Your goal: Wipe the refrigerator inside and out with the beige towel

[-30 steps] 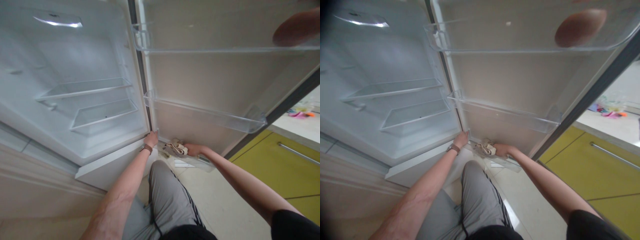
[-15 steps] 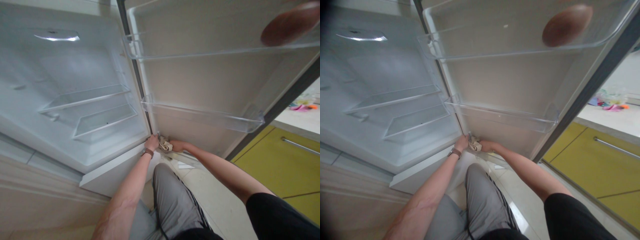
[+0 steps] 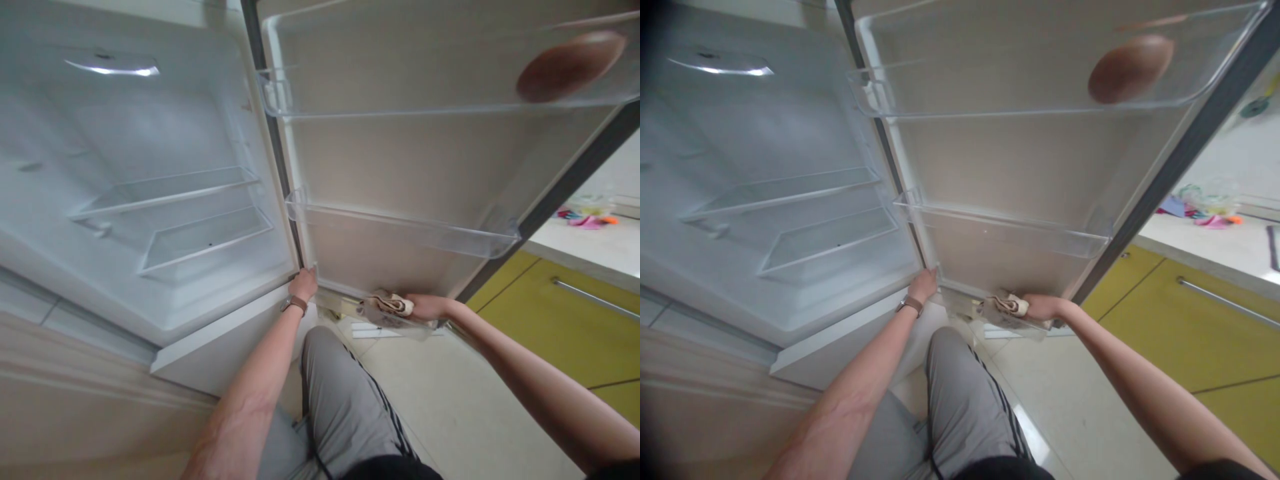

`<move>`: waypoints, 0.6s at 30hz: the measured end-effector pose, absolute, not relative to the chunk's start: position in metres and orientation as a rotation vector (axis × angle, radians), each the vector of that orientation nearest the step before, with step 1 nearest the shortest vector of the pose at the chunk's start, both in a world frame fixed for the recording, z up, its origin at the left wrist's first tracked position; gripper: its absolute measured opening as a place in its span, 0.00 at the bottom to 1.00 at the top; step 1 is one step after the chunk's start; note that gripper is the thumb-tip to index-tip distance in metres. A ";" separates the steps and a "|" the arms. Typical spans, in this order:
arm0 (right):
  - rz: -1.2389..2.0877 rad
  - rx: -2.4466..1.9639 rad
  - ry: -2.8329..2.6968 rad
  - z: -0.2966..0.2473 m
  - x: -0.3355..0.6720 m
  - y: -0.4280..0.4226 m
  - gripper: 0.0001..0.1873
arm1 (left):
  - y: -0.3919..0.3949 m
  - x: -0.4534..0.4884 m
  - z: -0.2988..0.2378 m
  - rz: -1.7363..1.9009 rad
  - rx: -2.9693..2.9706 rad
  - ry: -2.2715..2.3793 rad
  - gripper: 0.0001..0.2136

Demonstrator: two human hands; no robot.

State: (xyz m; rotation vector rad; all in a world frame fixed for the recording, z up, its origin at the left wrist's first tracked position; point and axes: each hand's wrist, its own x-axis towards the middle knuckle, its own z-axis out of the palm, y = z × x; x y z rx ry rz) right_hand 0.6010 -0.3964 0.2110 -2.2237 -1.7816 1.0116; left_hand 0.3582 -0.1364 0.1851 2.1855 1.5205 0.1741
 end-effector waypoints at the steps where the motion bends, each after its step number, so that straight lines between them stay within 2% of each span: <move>1: 1.007 -2.239 -1.772 0.211 0.603 -0.401 0.19 | -0.137 0.359 0.186 0.180 2.182 1.522 0.26; 5: 0.997 -2.263 -1.741 0.206 0.607 -0.402 0.22 | -0.140 0.360 0.188 0.197 2.170 1.522 0.27; 18: 1.036 -2.255 -1.720 0.198 0.613 -0.392 0.19 | -0.140 0.361 0.183 0.228 2.159 1.531 0.27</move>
